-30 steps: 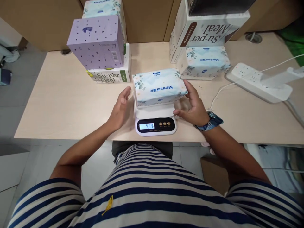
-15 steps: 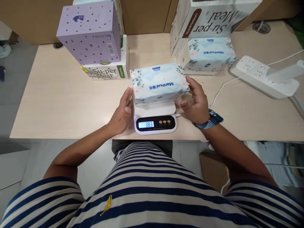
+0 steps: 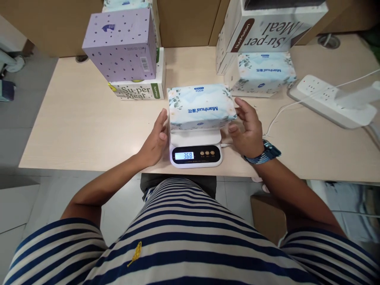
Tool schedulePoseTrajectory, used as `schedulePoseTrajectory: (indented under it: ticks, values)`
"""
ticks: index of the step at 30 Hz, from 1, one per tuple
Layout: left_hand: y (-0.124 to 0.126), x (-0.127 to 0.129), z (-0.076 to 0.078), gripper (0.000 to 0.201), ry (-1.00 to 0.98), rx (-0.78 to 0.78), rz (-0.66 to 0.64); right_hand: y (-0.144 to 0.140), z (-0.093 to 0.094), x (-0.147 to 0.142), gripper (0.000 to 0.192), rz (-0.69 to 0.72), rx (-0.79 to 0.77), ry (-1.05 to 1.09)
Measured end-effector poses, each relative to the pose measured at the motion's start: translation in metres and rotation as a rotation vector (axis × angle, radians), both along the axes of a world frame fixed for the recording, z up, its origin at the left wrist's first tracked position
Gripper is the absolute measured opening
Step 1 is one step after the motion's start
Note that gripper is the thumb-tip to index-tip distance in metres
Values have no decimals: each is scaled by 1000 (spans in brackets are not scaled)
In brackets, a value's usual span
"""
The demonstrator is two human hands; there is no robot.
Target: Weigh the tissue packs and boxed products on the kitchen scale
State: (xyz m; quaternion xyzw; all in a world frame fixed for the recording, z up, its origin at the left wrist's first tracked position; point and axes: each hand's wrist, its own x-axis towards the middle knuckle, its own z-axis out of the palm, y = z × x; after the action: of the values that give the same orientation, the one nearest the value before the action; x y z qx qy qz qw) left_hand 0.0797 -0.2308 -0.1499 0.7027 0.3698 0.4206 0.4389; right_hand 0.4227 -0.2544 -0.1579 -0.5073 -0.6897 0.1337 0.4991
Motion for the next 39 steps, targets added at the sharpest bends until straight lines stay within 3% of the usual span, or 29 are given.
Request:
schedulePoseTrajectory:
  ticks: [5, 14, 20, 33, 39]
  values:
    - [1, -12, 5, 84, 43, -98, -53, 0, 3, -4, 86, 16, 33, 32]
    - [1, -20, 11, 81, 80, 123, -54, 2, 15, -16, 88, 27, -14, 71]
    - [5, -22, 9, 81, 91, 165, -26, 2, 14, -17, 89, 27, -39, 114]
    - [3, -17, 11, 81, 78, 130, -6, 5, 2, -12, 84, 19, -12, 177]
    - [-16, -6, 18, 88, -27, -11, 47, -16, 23, -30, 75, -31, -109, 427]
